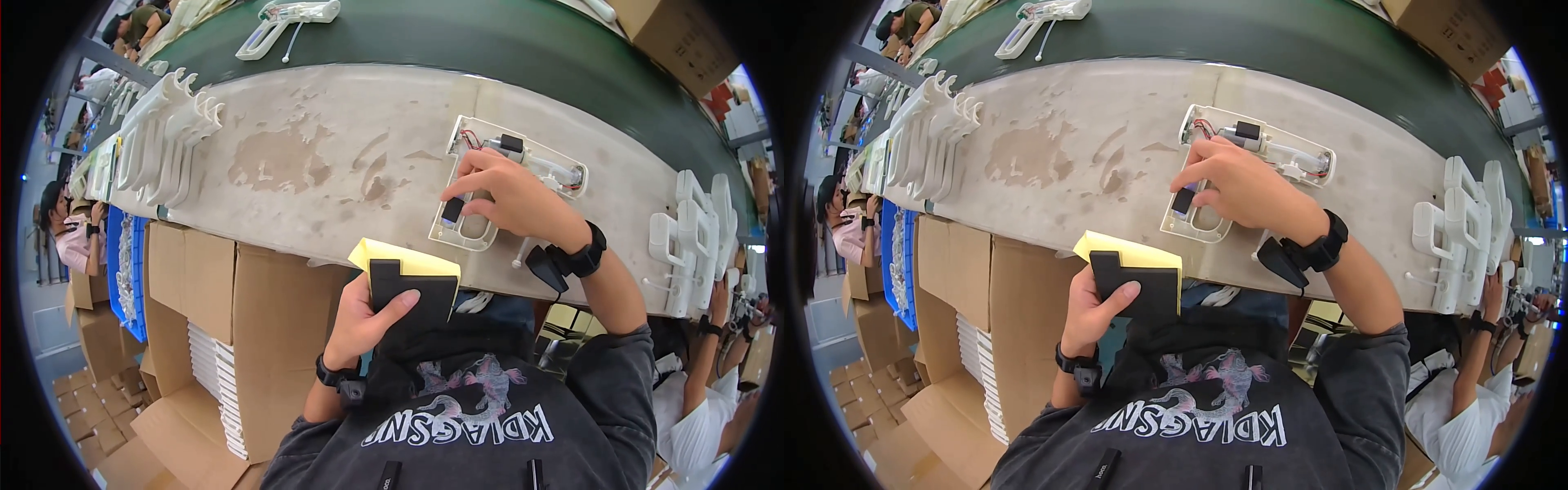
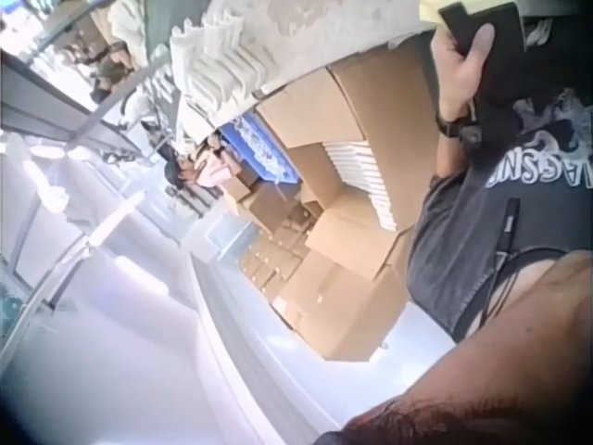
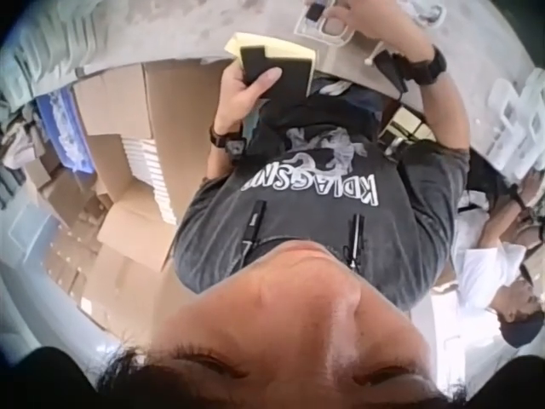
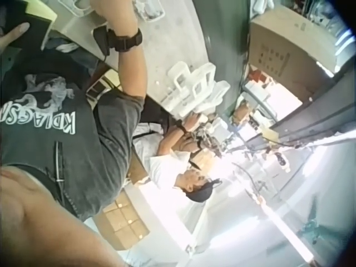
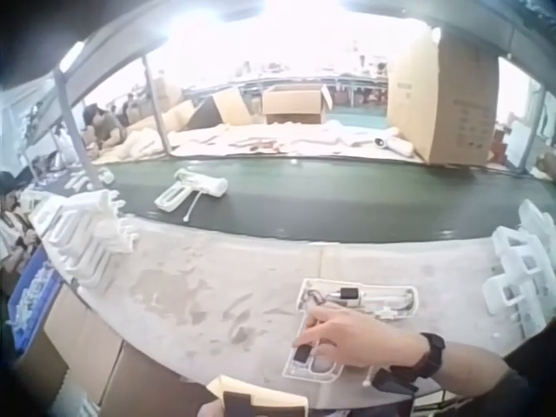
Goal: The person picks up a white plastic housing, places it over a base containing a motor and battery, and presses the two halves together. They then peel a black adhesive strip from a backing sheet, apply it to the motor, and place the unit into a cardboard box.
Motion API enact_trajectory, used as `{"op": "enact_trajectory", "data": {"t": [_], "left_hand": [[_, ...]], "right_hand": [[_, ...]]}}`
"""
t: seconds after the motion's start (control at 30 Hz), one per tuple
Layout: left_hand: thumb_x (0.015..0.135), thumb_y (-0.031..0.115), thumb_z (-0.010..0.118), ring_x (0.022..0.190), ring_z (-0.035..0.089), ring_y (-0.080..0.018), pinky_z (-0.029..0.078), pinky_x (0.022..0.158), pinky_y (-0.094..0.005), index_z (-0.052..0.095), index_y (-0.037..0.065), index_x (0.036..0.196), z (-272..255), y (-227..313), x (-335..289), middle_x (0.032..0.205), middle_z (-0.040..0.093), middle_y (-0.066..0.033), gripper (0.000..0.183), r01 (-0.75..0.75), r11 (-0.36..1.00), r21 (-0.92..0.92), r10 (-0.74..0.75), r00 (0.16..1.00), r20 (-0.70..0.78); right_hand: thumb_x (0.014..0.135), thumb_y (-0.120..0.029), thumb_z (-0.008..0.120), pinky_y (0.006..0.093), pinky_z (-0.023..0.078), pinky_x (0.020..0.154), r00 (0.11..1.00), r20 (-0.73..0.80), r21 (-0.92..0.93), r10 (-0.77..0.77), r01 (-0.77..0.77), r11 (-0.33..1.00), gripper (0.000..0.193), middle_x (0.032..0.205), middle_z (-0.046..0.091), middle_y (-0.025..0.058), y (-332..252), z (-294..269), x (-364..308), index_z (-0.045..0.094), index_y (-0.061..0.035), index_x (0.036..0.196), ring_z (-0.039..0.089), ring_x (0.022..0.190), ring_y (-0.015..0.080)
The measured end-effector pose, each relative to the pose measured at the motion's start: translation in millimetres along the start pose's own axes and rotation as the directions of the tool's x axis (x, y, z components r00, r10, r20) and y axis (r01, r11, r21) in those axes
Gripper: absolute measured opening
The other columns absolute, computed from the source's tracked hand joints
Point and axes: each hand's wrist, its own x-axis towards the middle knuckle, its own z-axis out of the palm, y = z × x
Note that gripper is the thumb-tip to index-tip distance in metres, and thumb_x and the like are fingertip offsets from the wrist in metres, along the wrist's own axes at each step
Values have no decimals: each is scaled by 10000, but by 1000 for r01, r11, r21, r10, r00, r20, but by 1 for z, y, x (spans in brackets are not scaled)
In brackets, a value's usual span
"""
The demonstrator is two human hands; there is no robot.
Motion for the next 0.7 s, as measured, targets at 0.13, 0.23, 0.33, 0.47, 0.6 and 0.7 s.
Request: {"op": "enact_trajectory", "data": {"t": [0.13,0.23,0.33,0.47,0.6,0.7], "left_hand": [[934,56,694,1020,640,-126,515,896,-286,614,-34,1223,-5,-1,-1,1128,703,-76,312,-11,1000,16,12,1000,-25],[932,52,697,1018,641,-130,515,897,-287,615,-34,1221,-8,-1,0,1127,702,-80,313,-19,1000,-8,19,1000,-23],[927,49,700,1023,642,-137,515,902,-291,607,-39,1232,-18,1,1,1132,699,-86,331,-55,998,-43,52,996,-71],[931,68,684,1051,642,-154,495,949,-306,592,-37,1258,-29,30,17,1164,690,-96,356,-151,983,-104,124,965,-231],[935,104,685,1008,670,-168,528,903,-303,596,-39,1255,-38,87,64,1150,690,-107,361,-284,959,16,277,917,-286],[908,295,756,959,674,-165,532,848,-271,557,-66,1273,-44,107,145,1096,696,-133,550,-214,950,228,255,953,-165]], "right_hand": [[775,53,711,375,455,919,1000,24,-26,-18,18,999,401,1018,598,73,4,3,0,737,-115,1138,535,1053,268],[806,71,678,358,467,879,994,-105,4,23,-23,1000,416,981,585,68,-3,2,-12,721,-116,1176,546,959,257],[833,84,654,316,472,789,976,-155,129,151,-132,983,404,954,570,64,-10,-8,-33,706,-98,1189,544,848,209],[863,77,641,266,441,690,922,-302,142,240,-206,968,297,893,568,58,-12,-17,-68,712,-57,1118,526,749,149],[881,44,647,275,438,663,900,-366,161,235,-188,969,217,868,598,59,-3,-18,-88,718,-41,1068,515,723,147],[883,17,664,298,477,709,865,-477,32,152,-156,987,192,935,657,82,11,-29,-87,716,-29,1061,573,759,184]]}}
